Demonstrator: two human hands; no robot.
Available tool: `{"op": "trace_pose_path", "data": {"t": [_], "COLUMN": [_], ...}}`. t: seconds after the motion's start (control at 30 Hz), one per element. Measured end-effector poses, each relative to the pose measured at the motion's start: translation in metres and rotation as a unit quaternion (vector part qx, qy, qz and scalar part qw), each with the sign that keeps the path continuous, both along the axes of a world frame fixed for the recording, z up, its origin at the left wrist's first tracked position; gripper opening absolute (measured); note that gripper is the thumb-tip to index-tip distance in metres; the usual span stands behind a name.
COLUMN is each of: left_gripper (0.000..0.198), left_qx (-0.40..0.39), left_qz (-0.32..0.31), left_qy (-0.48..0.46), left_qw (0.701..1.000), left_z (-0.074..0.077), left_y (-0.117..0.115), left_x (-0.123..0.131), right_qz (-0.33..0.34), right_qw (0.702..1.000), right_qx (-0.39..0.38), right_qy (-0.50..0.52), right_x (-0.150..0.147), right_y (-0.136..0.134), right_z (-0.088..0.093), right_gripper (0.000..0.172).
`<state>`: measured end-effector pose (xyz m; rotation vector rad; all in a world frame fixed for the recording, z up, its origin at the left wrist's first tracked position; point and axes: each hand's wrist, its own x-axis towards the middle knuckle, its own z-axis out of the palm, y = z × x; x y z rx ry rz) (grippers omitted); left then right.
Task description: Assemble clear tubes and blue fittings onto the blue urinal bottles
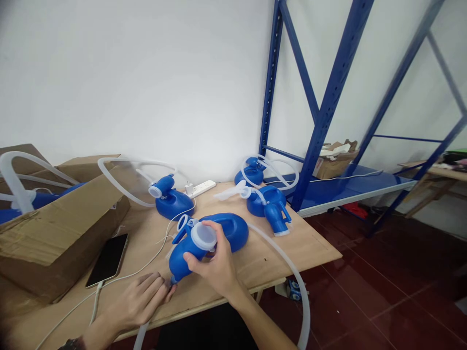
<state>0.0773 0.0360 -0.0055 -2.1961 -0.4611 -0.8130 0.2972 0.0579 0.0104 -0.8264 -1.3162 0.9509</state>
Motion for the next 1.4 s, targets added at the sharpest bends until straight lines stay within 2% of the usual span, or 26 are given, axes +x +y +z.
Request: {"op": "trace_pose_path", "data": {"t": [0.23,0.37,0.5,0.63,0.8,1.07,1.13,1.23,1.33,1.4], "left_gripper": [0.029,0.03,0.032,0.03,0.032,0.035,0.035,0.038,0.044,0.051], "left_qx": [-0.003,-0.008,-0.001,-0.011,-0.031,-0.128,-0.176,-0.271,-0.369,-0.446], "left_qz": [-0.013,-0.004,0.004,0.001,-0.02,-0.029,-0.045,-0.071,-0.088,-0.086], "left_qy": [0.02,0.007,-0.007,-0.012,-0.011,-0.05,-0.076,-0.124,-0.178,-0.22], "left_qw": [1.0,1.0,1.0,1.0,0.999,0.99,0.98,0.952,0.908,0.863], "left_z": [0.004,0.004,0.003,0.0,-0.001,-0.002,-0.001,0.005,0.009,0.009], "left_y": [-0.004,-0.003,-0.002,-0.002,-0.005,-0.009,-0.009,-0.01,-0.012,-0.014], "left_x": [0.0,0.002,0.001,-0.002,0.001,0.007,0.007,0.011,0.017,0.02], "right_qz": [0.037,0.036,0.024,0.027,0.097,0.178,0.214,0.266,0.287,0.284], "right_qw": [0.999,0.999,0.999,0.998,0.988,0.972,0.965,0.959,0.953,0.95], "right_qx": [0.008,-0.004,-0.006,0.045,0.12,0.156,0.151,0.092,0.033,0.007], "right_qy": [-0.031,-0.006,0.021,0.02,-0.02,-0.016,-0.011,0.029,0.086,0.13], "right_x": [0.008,0.001,-0.002,0.008,0.027,0.033,0.034,0.034,0.03,0.026], "right_y": [0.007,0.008,0.004,0.002,0.012,0.023,0.026,0.036,0.045,0.046], "right_z": [0.005,0.003,-0.004,-0.015,-0.02,-0.006,-0.003,-0.003,-0.01,-0.014], "right_gripper": [0.062,0.065,0.074,0.079,0.079,0.079,0.079,0.083,0.088,0.089]}}
